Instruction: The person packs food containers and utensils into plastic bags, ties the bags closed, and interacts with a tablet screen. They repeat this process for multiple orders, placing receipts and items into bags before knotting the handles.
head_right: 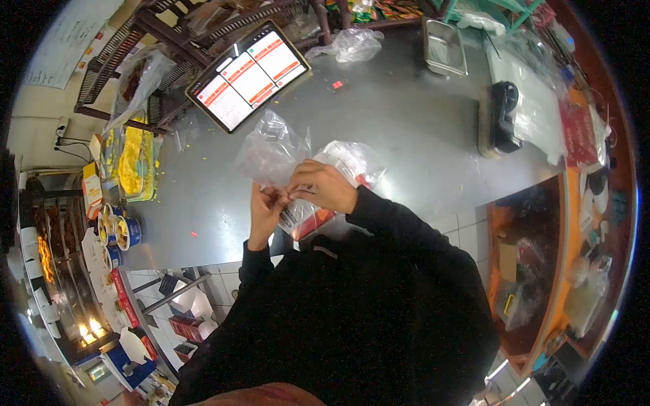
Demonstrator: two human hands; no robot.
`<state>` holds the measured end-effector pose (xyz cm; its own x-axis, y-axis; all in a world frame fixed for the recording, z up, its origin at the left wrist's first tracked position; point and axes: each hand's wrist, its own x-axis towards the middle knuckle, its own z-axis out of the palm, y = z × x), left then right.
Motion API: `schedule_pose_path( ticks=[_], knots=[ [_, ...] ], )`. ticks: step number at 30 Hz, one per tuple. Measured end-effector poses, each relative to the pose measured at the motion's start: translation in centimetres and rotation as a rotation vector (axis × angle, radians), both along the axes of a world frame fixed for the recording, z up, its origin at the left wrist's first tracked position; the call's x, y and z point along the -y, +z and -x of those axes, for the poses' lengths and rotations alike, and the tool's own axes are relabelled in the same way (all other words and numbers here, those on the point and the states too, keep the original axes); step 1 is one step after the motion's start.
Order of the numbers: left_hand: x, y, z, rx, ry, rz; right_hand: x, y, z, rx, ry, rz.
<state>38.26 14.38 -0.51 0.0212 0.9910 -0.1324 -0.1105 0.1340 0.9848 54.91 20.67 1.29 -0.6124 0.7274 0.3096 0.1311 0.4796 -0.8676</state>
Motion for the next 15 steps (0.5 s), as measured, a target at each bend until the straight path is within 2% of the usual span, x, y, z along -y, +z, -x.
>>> schedule_pose_path(
  ticks=[2, 3, 4, 6, 7, 8, 10, 11, 12, 13, 14, 15],
  knots=[
    [-0.1, -1.0, 0.8, -0.151, -0.210, -0.277, 0.2, 0.0, 0.3, 0.019, -0.094, 0.028],
    [0.4, 0.4, 0.2, -0.211, -0.226, -0.163, -0.1, -1.1, 0.4, 0.144, -0.066, -0.064],
    [0.8, -0.6, 0.9, -0.128, -0.232, -0.021, -0.3, -1.8, 0.6, 0.059, -0.082, 0.075],
    [2.3, -1.7, 2.8, -0.367, -0.232, -0.184, -0.4, -2.0, 0.2, -0.106, -0.139, 0.352],
    [2.5, -0.5, 3.4, -0.429, -0.118, -0.211, -0.9, -1.7, 0.1, -0.306, -0.258, 0.215],
    [2.4, 0.4, 3.1, -0.476, -0.019, -0.254, -0.9, -1.2, 0.5, -0.142, -0.361, -0.027],
    [3.0, -1.2, -0.1, -0.256, 0.209, -0.191, 0.9, -2.6, 1.7, 0.220, -0.370, -0.148],
    [4.2, -4.9, 0.9, -0.275, 0.122, -0.020, 1.1, -1.7, 1.3, 0.230, -0.265, -0.266],
    [4.5, -5.4, -0.5, 0.019, 0.193, 0.108, 1.3, -0.6, 0.7, 0.252, -0.154, -0.378],
    [4.9, -5.8, -2.0, 0.312, 0.304, 0.224, 2.2, -0.6, 0.4, -0.012, -0.180, -0.350],
    [5.0, -3.9, -4.6, 0.082, 0.287, 0.177, 3.5, 2.9, -3.4, -0.068, -0.162, -0.261],
    [4.0, -4.6, -5.3, 0.100, 0.120, 0.024, 4.5, 3.9, -7.6, -0.182, -0.151, -0.151]
  ],
)
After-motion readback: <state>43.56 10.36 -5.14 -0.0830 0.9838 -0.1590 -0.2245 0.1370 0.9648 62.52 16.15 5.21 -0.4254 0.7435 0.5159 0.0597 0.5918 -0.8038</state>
